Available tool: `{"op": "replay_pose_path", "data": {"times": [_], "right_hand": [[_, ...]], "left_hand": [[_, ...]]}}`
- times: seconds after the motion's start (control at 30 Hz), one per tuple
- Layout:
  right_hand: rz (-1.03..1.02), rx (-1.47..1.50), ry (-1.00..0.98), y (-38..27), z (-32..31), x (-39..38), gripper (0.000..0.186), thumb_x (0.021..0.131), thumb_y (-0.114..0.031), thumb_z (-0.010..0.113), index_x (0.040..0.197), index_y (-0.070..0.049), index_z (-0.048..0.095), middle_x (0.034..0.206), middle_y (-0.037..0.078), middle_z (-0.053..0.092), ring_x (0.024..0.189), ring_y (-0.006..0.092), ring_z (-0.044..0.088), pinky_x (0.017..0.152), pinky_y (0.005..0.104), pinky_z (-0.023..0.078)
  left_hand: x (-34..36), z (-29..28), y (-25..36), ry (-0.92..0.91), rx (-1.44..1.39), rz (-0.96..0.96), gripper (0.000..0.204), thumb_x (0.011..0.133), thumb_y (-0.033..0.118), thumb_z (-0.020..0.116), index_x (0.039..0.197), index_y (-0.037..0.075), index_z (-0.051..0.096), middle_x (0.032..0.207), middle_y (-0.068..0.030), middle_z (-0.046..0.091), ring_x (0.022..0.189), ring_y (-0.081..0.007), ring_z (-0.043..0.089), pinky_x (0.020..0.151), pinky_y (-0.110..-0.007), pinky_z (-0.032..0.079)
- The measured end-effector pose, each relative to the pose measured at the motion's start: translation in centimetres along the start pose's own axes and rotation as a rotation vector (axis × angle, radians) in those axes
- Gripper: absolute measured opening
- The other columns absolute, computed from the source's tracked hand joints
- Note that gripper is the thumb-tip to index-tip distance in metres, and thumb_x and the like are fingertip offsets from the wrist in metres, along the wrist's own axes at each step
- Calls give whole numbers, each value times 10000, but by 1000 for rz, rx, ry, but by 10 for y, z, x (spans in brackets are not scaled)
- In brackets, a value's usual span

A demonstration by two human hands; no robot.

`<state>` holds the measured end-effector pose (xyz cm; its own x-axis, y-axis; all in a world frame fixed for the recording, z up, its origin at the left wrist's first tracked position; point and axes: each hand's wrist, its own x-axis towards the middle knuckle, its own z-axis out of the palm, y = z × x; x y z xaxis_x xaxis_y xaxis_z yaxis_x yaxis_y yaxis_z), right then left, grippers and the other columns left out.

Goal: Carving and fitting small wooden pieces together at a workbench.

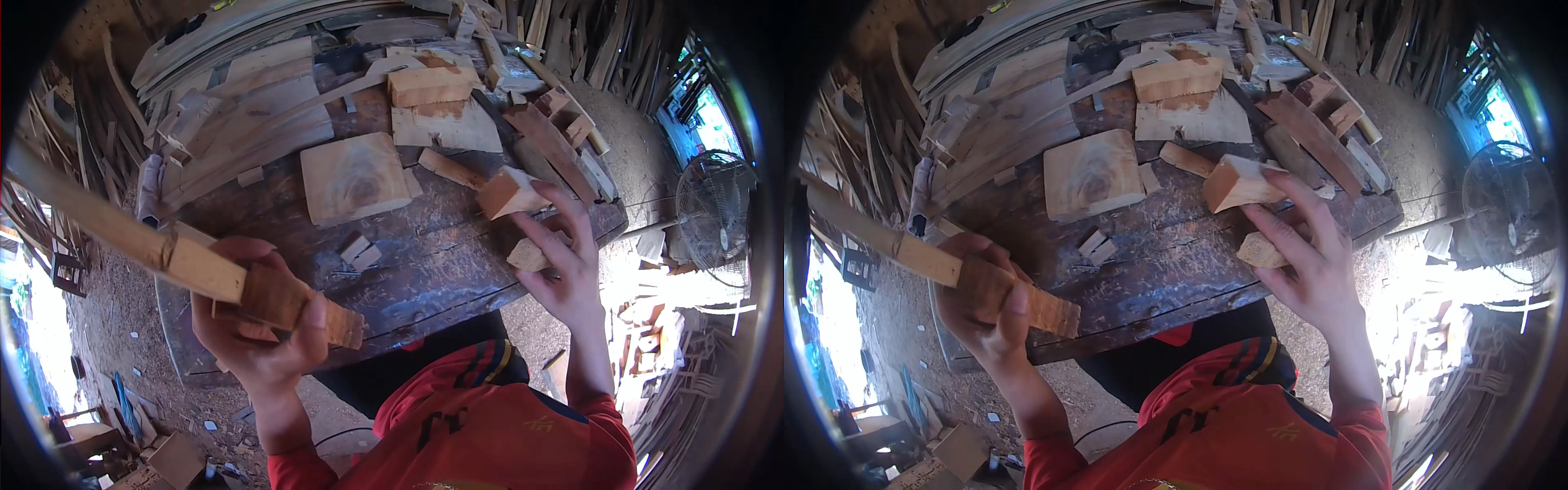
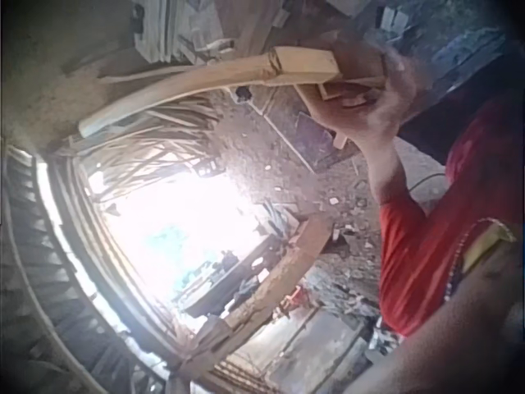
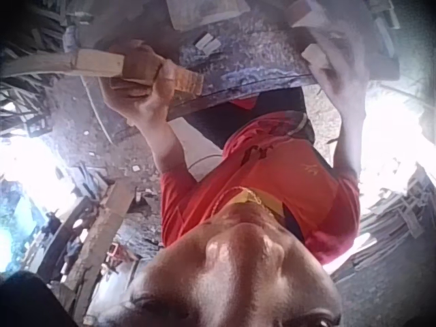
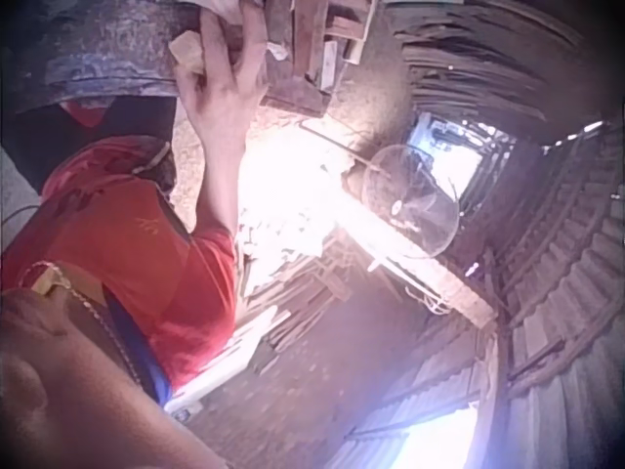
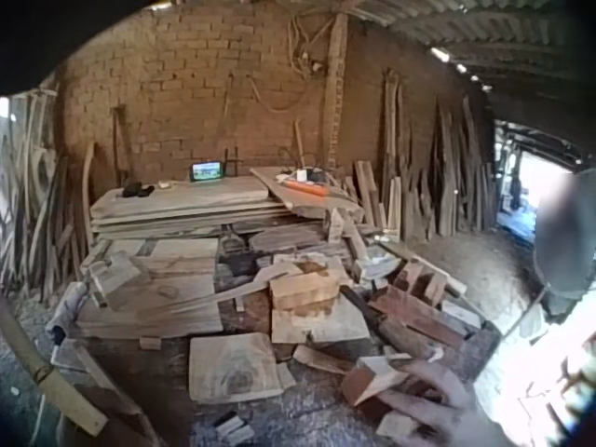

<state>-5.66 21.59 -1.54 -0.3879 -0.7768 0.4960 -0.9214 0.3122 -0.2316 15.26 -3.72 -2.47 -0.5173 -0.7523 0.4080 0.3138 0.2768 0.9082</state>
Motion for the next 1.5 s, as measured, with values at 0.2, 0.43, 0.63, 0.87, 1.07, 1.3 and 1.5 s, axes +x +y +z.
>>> {"op": "replay_pose_path", "data": {"times": [0.2, 0.43, 0.63, 0.87, 1.07, 1.3, 1.5], "right_hand": [[-260, -173, -180, -1, -24, 16, 476, 655, -156, 795, 1123, -87, 738, 1418, 66, 550, 1016, 216, 659, 834, 348, 562], [-491, -188, -248, 11, -29, 23, 269, 774, -144, 729, 1031, -64, 736, 1362, 36, 574, 999, 166, 652, 850, 310, 563], [-607, -140, -280, 22, -23, 24, 333, 747, -106, 693, 1076, -65, 725, 1399, 72, 571, 1063, 200, 669, 864, 321, 567], [-634, -59, -296, 24, -26, 33, 241, 788, -135, 656, 997, -21, 691, 1180, 66, 595, 1129, 243, 645, 1017, 353, 516], [-541, 5, -259, 22, -10, 20, 281, 801, -108, 643, 1069, -29, 679, 1183, 81, 605, 1150, 257, 639, 990, 360, 519], [-488, 70, -233, -1, -15, 24, 454, 841, -163, 695, 1283, -128, 598, 1117, 86, 587, 1060, 251, 650, 912, 361, 542], [-433, 7, -265, -8, 6, 23, 570, 829, -262, 754, 1356, -149, 568, 1113, 81, 575, 1010, 251, 655, 840, 358, 555]], "left_hand": [[3, 11, 5, 14, 151, 72, 552, 660, 115, 800, 1147, -24, 578, 1048, -71, 611, 852, -129, 599, 766, -268, 492], [14, 35, 11, -97, 188, 63, 552, 703, 101, 831, 1185, -6, 583, 1042, -54, 625, 875, -111, 609, 790, -267, 501], [29, 69, 18, -187, 151, 57, 527, 752, 69, 819, 1215, -19, 583, 1015, -45, 653, 866, -103, 642, 786, -255, 527], [58, 100, 18, -197, 272, 103, 424, 793, 95, 820, 1156, -7, 626, 940, -39, 686, 811, -93, 652, 745, -249, 531], [74, 113, 8, -265, 247, 46, 365, 814, 115, 823, 1103, -7, 635, 912, -31, 690, 792, -80, 644, 731, -236, 519], [68, 98, -10, -229, 196, 199, 355, 799, 130, 838, 1060, -4, 638, 892, -35, 687, 799, -97, 648, 743, -255, 524], [69, 96, -8, -198, 220, 180, 342, 801, 139, 840, 1039, -1, 638, 884, -32, 685, 800, -93, 646, 741, -257, 523]]}}
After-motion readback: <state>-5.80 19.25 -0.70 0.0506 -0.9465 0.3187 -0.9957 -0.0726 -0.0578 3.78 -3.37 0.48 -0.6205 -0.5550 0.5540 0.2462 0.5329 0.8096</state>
